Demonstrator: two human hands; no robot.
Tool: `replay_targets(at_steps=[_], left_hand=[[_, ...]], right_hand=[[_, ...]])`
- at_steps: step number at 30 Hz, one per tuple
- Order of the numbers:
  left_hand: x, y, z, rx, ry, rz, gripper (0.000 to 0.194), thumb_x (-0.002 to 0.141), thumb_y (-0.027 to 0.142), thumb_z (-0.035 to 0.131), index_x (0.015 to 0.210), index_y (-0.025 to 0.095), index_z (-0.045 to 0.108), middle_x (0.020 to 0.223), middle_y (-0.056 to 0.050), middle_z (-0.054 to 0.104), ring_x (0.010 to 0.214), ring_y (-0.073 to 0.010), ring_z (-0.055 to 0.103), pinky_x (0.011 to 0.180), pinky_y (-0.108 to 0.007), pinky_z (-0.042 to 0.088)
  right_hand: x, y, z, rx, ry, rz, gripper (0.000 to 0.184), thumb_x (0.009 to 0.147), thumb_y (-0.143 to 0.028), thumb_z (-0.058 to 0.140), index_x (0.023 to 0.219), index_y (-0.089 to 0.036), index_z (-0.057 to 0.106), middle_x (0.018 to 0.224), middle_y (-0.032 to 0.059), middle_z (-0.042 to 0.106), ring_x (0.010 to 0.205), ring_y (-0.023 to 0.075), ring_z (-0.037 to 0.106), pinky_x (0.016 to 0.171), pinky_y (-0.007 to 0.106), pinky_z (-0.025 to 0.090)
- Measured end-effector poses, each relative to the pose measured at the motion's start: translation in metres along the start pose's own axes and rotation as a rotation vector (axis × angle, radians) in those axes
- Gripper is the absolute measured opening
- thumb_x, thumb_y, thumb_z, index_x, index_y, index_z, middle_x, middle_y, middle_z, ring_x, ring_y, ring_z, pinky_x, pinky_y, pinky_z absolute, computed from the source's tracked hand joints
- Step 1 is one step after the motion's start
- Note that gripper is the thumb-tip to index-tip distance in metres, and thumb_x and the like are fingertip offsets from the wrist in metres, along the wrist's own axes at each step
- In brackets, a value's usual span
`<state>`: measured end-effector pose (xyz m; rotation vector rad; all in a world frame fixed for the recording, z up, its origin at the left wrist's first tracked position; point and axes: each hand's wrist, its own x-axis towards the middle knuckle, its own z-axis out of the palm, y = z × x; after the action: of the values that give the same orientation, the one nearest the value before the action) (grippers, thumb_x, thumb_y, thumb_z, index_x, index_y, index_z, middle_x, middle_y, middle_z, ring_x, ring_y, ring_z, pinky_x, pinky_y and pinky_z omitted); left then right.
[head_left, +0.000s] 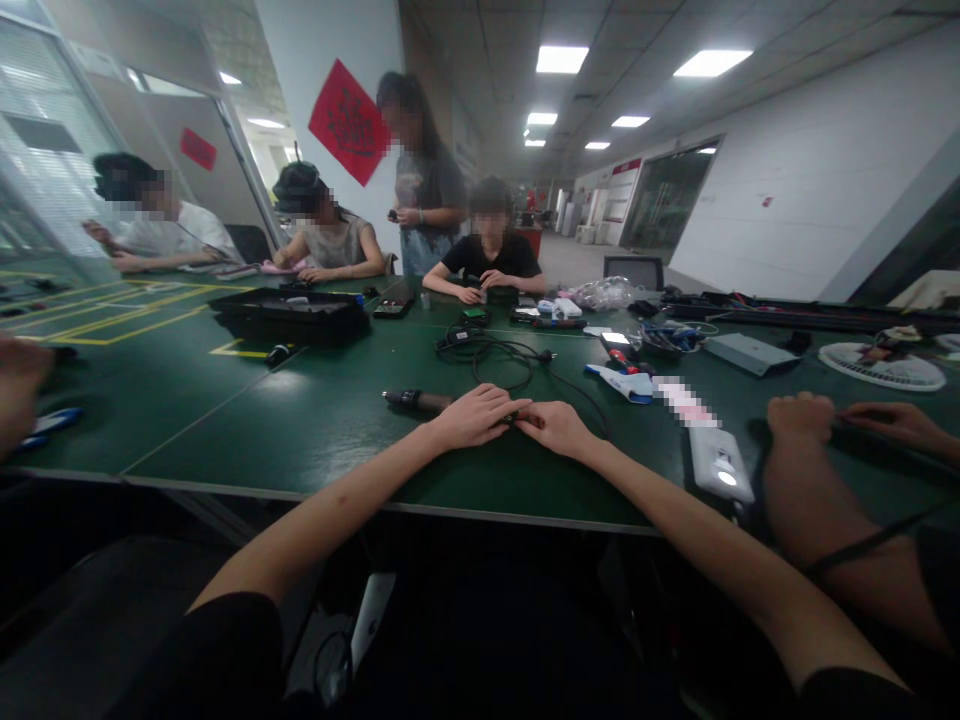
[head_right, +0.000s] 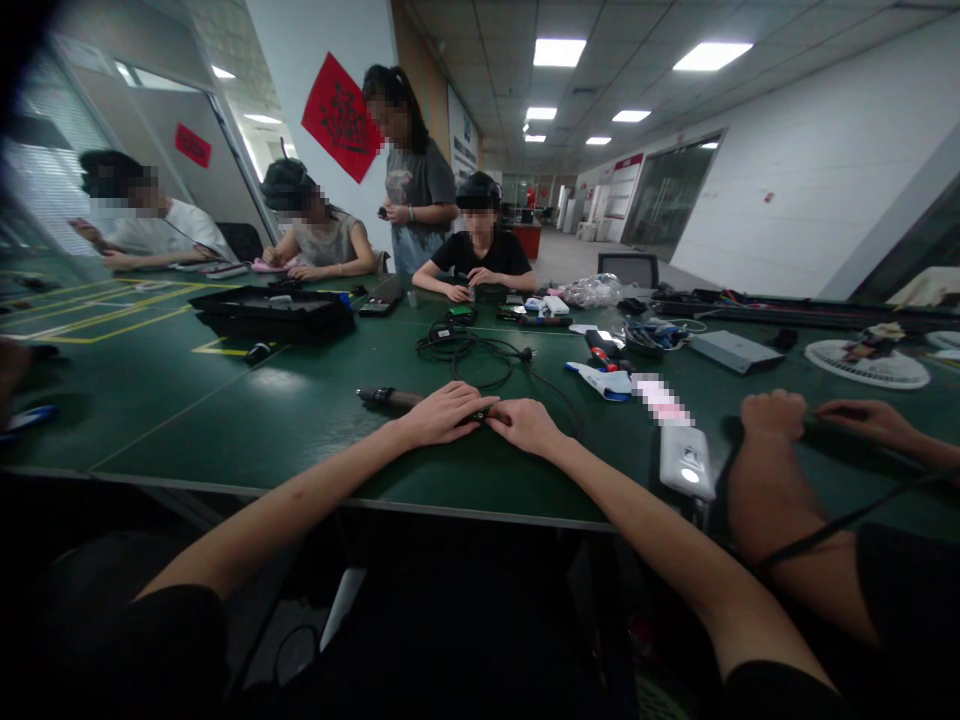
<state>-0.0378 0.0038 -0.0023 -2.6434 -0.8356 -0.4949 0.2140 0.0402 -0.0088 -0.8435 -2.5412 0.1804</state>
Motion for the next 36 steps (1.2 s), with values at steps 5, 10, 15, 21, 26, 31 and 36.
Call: replay_targets(at_steps=[5,10,15,21,26,31,36], left_hand=[[0.0017,0.0002,0.0011,0.05,-0.002,-0.025,0.057,0.107,0.027,0.045,0.162,0.02,0.031,0.127,-0.011,0.066,0.121,-0.0249,0.058,0.109,-0.041,0.042],[0.0012,0.0005,-0.0006,0.035,-0.022,0.004,0.061,0.105,0.027,0.048,0.163,0.02,0.029,0.132,-0.012,0.064,0.126,-0.0249,0.056,0.11,-0.04,0.041],[0.0022,-0.0008,0.0022,0.052,-0.024,-0.005,0.06,0.106,0.025,0.047,0.163,0.021,0.03,0.126,-0.01,0.066,0.121,-0.0243,0.058,0.109,-0.04,0.042],[0.0011,-0.0002,0.0001,0.032,-0.016,-0.028,0.062,0.105,0.029,0.051,0.162,0.02,0.031,0.13,-0.011,0.064,0.125,-0.0261,0.056,0.11,-0.042,0.041],[0.0011,0.0009,-0.0025,0.004,-0.027,0.003,0.059,0.105,0.023,0.046,0.162,0.021,0.032,0.129,-0.011,0.065,0.123,-0.0246,0.057,0.111,-0.042,0.041],[0.0014,0.0004,-0.0013,0.022,-0.016,-0.013,0.06,0.106,0.031,0.049,0.162,0.019,0.032,0.13,-0.012,0.064,0.124,-0.0261,0.056,0.112,-0.043,0.041],[0.0016,0.0002,-0.0007,0.028,-0.01,-0.001,0.059,0.107,0.027,0.048,0.163,0.021,0.03,0.129,-0.011,0.066,0.124,-0.0244,0.057,0.11,-0.041,0.042]], right_hand=[[0.0002,0.0002,-0.0005,-0.005,0.005,0.0,0.014,0.098,-0.032,0.068,0.1,-0.02,0.075,0.078,0.0013,0.071,0.067,0.0139,0.059,0.065,0.025,0.034],[0.0004,-0.0005,-0.0006,-0.007,-0.002,0.005,0.016,0.099,-0.034,0.068,0.103,-0.02,0.076,0.081,0.0021,0.072,0.068,0.0141,0.06,0.065,0.026,0.035],[0.0005,-0.0022,-0.0018,-0.012,-0.006,0.015,0.017,0.099,-0.034,0.068,0.105,-0.02,0.077,0.08,0.0024,0.072,0.069,0.0148,0.06,0.065,0.026,0.036],[0.0006,-0.0034,-0.0026,0.0,-0.009,0.009,0.015,0.099,-0.032,0.068,0.1,-0.02,0.076,0.079,0.0018,0.071,0.067,0.0141,0.059,0.064,0.026,0.034],[0.0004,-0.0027,-0.0012,-0.006,-0.001,0.016,0.016,0.099,-0.033,0.068,0.098,-0.02,0.076,0.079,0.002,0.071,0.068,0.0143,0.059,0.065,0.026,0.033],[0.0004,-0.0029,-0.0019,0.008,-0.002,0.014,0.014,0.098,-0.031,0.069,0.099,-0.02,0.076,0.079,0.0017,0.072,0.067,0.0139,0.059,0.064,0.026,0.033],[0.0007,-0.0028,-0.0017,0.001,-0.002,0.017,0.014,0.098,-0.032,0.068,0.101,-0.02,0.075,0.079,0.0016,0.072,0.067,0.0139,0.06,0.064,0.026,0.034]])
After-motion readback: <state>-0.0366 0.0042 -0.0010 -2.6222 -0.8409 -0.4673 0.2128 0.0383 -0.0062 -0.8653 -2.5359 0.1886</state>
